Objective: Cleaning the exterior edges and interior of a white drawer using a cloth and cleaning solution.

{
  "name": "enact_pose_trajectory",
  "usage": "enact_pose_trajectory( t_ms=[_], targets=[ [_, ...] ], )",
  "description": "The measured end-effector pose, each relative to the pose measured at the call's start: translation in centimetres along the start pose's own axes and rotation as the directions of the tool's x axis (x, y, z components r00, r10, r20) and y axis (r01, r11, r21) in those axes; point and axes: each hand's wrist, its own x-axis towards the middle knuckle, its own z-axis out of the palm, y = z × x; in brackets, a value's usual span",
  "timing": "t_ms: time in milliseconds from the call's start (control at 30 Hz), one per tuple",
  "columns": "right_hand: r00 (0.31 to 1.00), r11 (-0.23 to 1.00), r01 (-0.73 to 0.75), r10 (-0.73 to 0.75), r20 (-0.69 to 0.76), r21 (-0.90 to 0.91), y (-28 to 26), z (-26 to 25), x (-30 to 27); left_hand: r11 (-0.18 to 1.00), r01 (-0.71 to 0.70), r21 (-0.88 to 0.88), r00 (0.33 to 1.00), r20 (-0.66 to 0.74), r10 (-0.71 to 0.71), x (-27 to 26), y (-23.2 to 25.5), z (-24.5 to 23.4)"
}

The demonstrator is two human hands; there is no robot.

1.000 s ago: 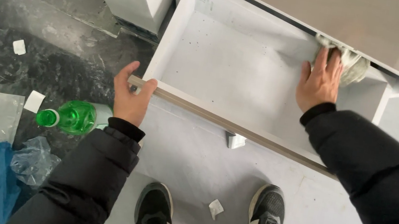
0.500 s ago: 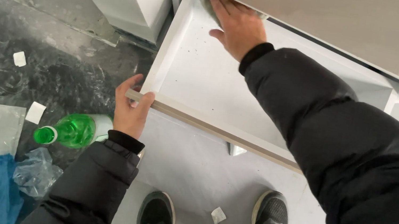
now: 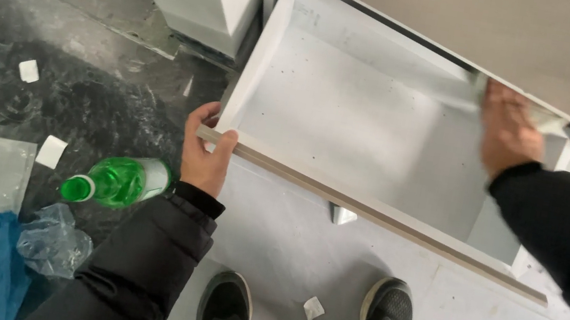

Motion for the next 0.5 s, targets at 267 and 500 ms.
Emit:
enact_pose_trajectory(
  t_ms=[267, 500],
  targets=[
    [0.992, 0.803, -0.077, 0.004, 0.124, 0.591, -25.2, -5.1, 31.4, 0.988, -0.028, 0.152, 0.999, 0.031, 0.024, 0.4, -2.1, -0.8],
    [0.996, 0.822, 0.073, -0.089, 0.001, 0.564, -19.4, -4.2, 25.7, 0.994, -0.021, 0.111, 0.996, 0.084, 0.012, -0.1, -0.8, -0.8]
  ],
)
